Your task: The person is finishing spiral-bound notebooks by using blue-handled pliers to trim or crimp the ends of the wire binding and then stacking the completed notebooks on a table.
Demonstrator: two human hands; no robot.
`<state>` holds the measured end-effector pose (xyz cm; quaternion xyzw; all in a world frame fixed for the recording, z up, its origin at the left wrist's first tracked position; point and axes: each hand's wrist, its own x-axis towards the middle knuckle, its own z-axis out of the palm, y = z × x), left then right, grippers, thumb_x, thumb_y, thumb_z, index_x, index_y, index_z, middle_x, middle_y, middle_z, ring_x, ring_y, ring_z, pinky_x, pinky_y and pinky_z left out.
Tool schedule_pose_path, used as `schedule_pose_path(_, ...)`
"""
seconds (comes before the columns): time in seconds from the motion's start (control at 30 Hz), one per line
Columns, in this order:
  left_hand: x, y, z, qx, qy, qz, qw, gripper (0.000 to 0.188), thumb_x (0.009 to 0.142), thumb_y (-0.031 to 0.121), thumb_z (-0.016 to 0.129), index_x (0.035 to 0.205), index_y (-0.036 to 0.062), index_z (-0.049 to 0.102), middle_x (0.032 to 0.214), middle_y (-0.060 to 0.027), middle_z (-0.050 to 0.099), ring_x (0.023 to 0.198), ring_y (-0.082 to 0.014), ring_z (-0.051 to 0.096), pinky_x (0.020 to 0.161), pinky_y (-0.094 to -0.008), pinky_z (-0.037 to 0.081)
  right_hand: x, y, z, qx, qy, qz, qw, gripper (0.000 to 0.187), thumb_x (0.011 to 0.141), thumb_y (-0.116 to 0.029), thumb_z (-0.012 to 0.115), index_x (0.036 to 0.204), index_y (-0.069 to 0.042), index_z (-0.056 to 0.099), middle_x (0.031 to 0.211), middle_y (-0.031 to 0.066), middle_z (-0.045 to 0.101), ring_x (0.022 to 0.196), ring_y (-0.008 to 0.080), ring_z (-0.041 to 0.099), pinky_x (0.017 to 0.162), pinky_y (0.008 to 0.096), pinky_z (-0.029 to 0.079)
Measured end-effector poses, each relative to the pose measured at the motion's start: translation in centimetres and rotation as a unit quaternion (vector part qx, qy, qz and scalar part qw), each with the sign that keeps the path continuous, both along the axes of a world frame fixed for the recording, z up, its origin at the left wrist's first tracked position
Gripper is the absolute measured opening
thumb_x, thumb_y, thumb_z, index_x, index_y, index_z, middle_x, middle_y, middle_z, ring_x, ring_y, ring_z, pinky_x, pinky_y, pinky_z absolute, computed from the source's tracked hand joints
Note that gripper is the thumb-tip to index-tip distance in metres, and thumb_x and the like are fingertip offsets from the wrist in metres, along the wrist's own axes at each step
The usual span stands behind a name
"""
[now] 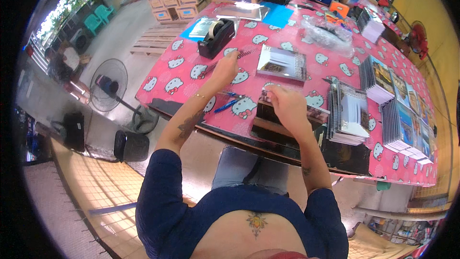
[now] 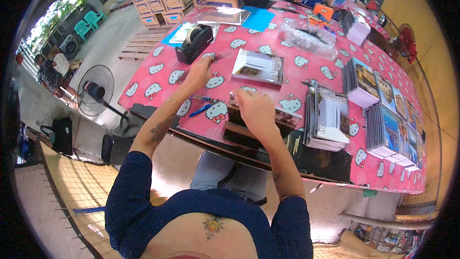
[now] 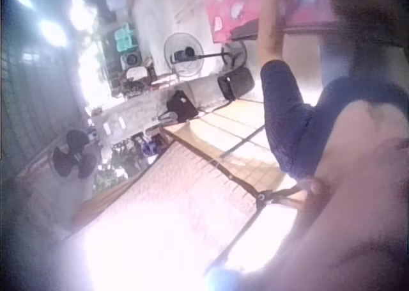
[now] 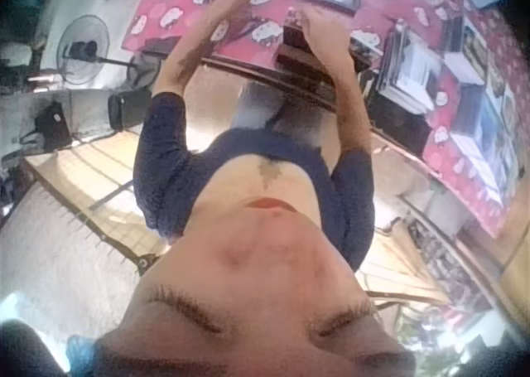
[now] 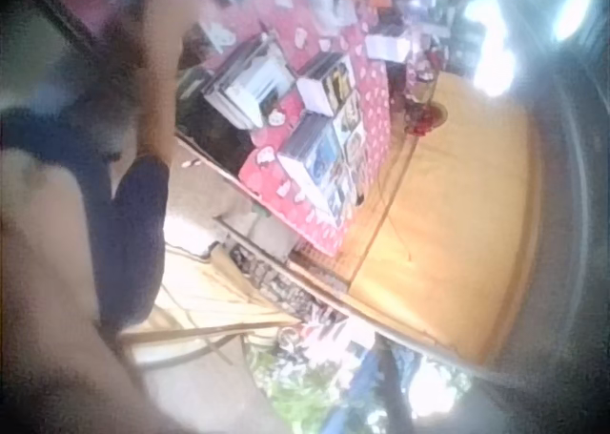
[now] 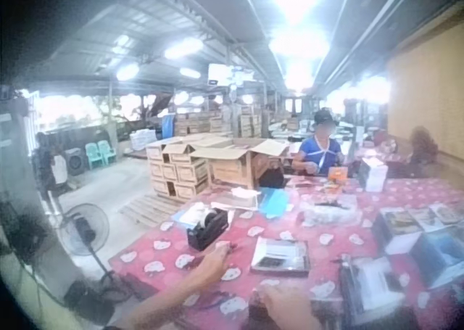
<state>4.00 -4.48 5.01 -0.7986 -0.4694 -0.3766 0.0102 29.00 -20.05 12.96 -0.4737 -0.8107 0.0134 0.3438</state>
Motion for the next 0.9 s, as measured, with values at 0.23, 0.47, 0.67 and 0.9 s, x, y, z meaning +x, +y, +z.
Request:
schedule_pose_path(0.23, 0.1, -1.3, -2.4, 0.022, -0.041, 0.024, 0.999, 0.025, 0.089, 0.005, 0.055, 0.111, -0.003, 0.05, 0.093, -0.0273, 0.061, 0.092, -0.0475, 0.06, 0.079, -0.0531, 0.049, -0.3, 0.0, -0.4, 0.019, 0.018, 0.012, 1.0, 0.011, 0.09, -0.019, 0.063, 0.097, -0.011, 0.066, 0.086, 0.0095, 0.07, 0.078, 0.032, 0.067, 0.068, 0.0445, 0.051)
schedule_pose_path(0.47, 4.1, -14.3, 7.2, -0.058, -0.14, -0.07, 0.986, 0.029, 0.086, 0.007, 0.065, 0.114, 0.0031, 0.064, 0.088, -0.0168, 0.064, 0.085, -0.0353, 0.063, 0.073, -0.0425, 0.05, -0.6, -0.1, 0.0, 0.014, 0.01, -0.004, 1.0, 0.011, 0.089, -0.018, 0.063, 0.094, -0.008, 0.065, 0.085, 0.0104, 0.068, 0.078, 0.0315, 0.067, 0.07, 0.044, 0.052)
schedule_pose_path(0.67, 5.0, -17.4, 6.6, -0.022, -0.129, -0.06, 0.99, 0.021, 0.087, 0.009, 0.069, 0.107, 0.0041, 0.069, 0.085, -0.013, 0.066, 0.07, -0.0296, 0.063, 0.061, -0.0377, 0.049, -1.0, -0.5, 0.1, 0.007, 0.033, -0.001, 0.999, 0.011, 0.089, -0.017, 0.063, 0.092, -0.007, 0.065, 0.084, 0.0108, 0.068, 0.078, 0.0316, 0.067, 0.07, 0.044, 0.052)
schedule_pose_path(0.9, 6.2, -16.9, 5.2, -0.013, -0.189, -0.039, 0.981, 0.018, 0.087, 0.006, 0.072, 0.105, 0.0022, 0.071, 0.083, -0.0097, 0.066, 0.071, -0.0193, 0.065, 0.063, -0.0283, 0.052, -1.0, -0.5, 0.2, -0.006, 0.028, -0.013, 1.0, 0.01, 0.089, -0.017, 0.064, 0.09, -0.008, 0.064, 0.083, 0.0104, 0.068, 0.076, 0.0319, 0.067, 0.069, 0.0441, 0.051)
